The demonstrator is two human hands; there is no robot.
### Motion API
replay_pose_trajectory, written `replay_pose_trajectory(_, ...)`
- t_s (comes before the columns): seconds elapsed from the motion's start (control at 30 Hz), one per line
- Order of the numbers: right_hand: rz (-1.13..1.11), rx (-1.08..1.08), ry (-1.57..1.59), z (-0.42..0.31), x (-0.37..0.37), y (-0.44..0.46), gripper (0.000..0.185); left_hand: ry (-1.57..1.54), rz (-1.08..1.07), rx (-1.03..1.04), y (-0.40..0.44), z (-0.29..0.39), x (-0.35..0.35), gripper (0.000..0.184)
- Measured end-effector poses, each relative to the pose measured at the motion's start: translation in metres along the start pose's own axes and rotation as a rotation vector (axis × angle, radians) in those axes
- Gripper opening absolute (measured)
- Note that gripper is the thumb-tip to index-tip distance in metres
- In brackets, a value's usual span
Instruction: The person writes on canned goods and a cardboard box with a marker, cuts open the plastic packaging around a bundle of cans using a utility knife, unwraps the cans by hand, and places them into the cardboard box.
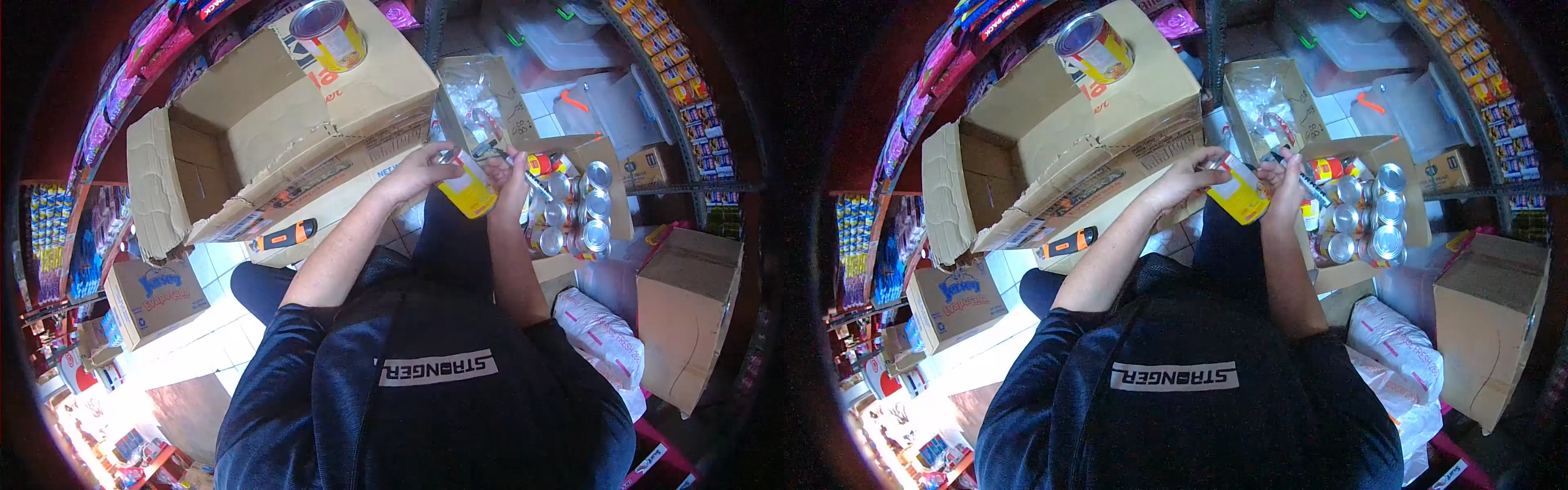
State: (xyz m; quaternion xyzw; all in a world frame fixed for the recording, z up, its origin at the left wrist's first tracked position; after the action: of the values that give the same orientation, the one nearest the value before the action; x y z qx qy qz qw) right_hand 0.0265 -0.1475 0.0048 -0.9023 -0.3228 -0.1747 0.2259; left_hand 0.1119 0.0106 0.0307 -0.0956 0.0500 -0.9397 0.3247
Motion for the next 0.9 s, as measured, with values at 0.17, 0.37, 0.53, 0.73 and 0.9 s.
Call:
replay_pose_trajectory(0.17,-0.018,0.023,0.024,0.014,-0.008,-0.004,0.038,0.239,0.051,-0.144,0.01,0.002,0.0,0.053)
replay_pose_trajectory(0.37,-0.231,-0.341,-0.264,-0.013,0.01,-0.024,0.03,-0.037,0.071,-0.171,0.015,-0.006,0.009,0.059)
replay_pose_trajectory(0.53,-0.051,-0.136,-0.196,-0.014,0.005,-0.005,0.037,-0.184,-0.007,0.005,-0.002,0.004,0.01,0.06)
replay_pose_trajectory(0.73,-0.094,0.097,0.011,0.018,0.01,-0.017,0.045,0.163,0.097,0.03,0.02,0.001,-0.007,0.054)
replay_pose_trajectory(0.9,-0.078,0.08,0.009,0.021,0.008,-0.013,0.032,-0.119,0.198,0.001,0.016,-0.015,-0.025,0.047)
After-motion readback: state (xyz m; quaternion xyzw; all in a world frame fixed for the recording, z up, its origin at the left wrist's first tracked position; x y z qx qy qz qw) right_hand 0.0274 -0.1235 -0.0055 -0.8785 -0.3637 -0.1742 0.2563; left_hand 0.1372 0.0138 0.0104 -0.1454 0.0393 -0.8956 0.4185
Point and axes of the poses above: each hand's wrist, its own y-axis towards the middle knuckle, its own x-axis out of the palm, z = x × y, the point moved 3 cm from there along y, towards the middle knuckle, and after that the axes turned 4 degrees about x, right-handed, at the moved point
